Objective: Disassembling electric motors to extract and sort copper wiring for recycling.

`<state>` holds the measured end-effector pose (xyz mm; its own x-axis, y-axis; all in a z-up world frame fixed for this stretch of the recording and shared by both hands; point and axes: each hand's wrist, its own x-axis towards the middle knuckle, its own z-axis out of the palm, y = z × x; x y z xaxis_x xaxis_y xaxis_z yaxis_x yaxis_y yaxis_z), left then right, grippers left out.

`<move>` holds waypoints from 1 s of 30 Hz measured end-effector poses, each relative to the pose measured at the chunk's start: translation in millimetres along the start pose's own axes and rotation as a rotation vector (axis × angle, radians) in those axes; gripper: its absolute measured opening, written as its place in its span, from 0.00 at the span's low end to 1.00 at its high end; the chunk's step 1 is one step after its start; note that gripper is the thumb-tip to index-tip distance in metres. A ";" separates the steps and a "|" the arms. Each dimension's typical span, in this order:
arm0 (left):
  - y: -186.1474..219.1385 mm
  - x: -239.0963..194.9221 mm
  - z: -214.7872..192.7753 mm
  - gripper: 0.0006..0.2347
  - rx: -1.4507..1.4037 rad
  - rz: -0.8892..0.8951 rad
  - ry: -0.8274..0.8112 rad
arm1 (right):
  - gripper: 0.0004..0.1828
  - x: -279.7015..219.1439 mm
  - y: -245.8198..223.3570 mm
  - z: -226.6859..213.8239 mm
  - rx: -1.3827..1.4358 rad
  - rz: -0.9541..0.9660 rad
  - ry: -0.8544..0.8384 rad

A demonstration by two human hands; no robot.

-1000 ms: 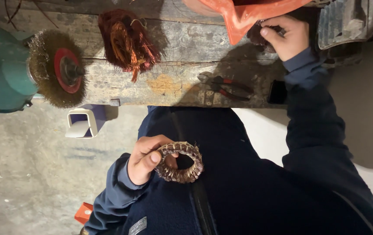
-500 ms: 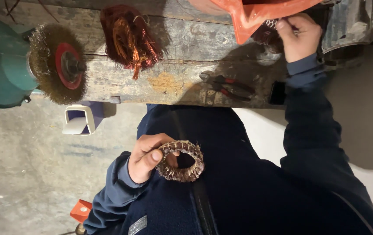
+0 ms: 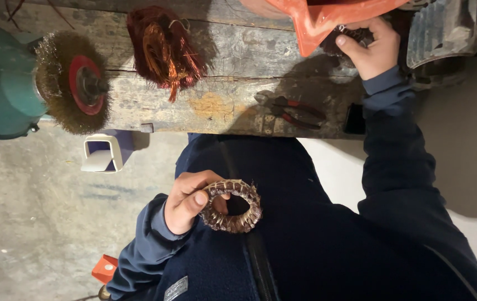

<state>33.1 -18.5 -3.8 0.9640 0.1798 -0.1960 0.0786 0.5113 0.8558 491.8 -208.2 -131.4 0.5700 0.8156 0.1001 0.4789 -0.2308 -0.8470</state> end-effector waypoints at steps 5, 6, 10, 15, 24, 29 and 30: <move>-0.4 -1.3 0.4 0.27 -0.004 0.001 0.009 | 0.12 1.1 -27.6 -0.6 -0.238 -0.146 0.050; -0.4 -1.6 0.6 0.27 -0.007 0.000 0.014 | 0.10 0.2 -32.3 -1.6 -0.365 -0.172 0.053; -1.3 -2.3 0.7 0.27 -0.025 -0.007 0.008 | 0.05 -3.0 -42.0 -5.3 -0.489 -0.248 -0.033; -2.9 -2.8 0.7 0.27 -0.017 -0.006 0.014 | 0.06 -8.3 -48.2 -3.8 -0.600 -0.278 -0.065; -2.6 -2.1 0.5 0.27 -0.021 -0.013 0.020 | 0.04 -8.0 -56.6 -3.8 -0.854 -0.399 0.217; -20.3 0.0 -10.0 0.28 -0.043 -0.025 0.050 | 0.07 -14.0 -114.7 -7.2 -0.517 -0.332 0.229; -23.6 3.4 -12.9 0.27 -0.120 0.032 0.096 | 0.08 -20.3 -134.2 -5.2 -0.404 -0.288 0.145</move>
<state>31.3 -19.1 -30.9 0.9363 0.2745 -0.2191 0.0115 0.5996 0.8002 419.5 -196.5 -17.1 0.4501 0.8009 0.3950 0.8333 -0.2178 -0.5081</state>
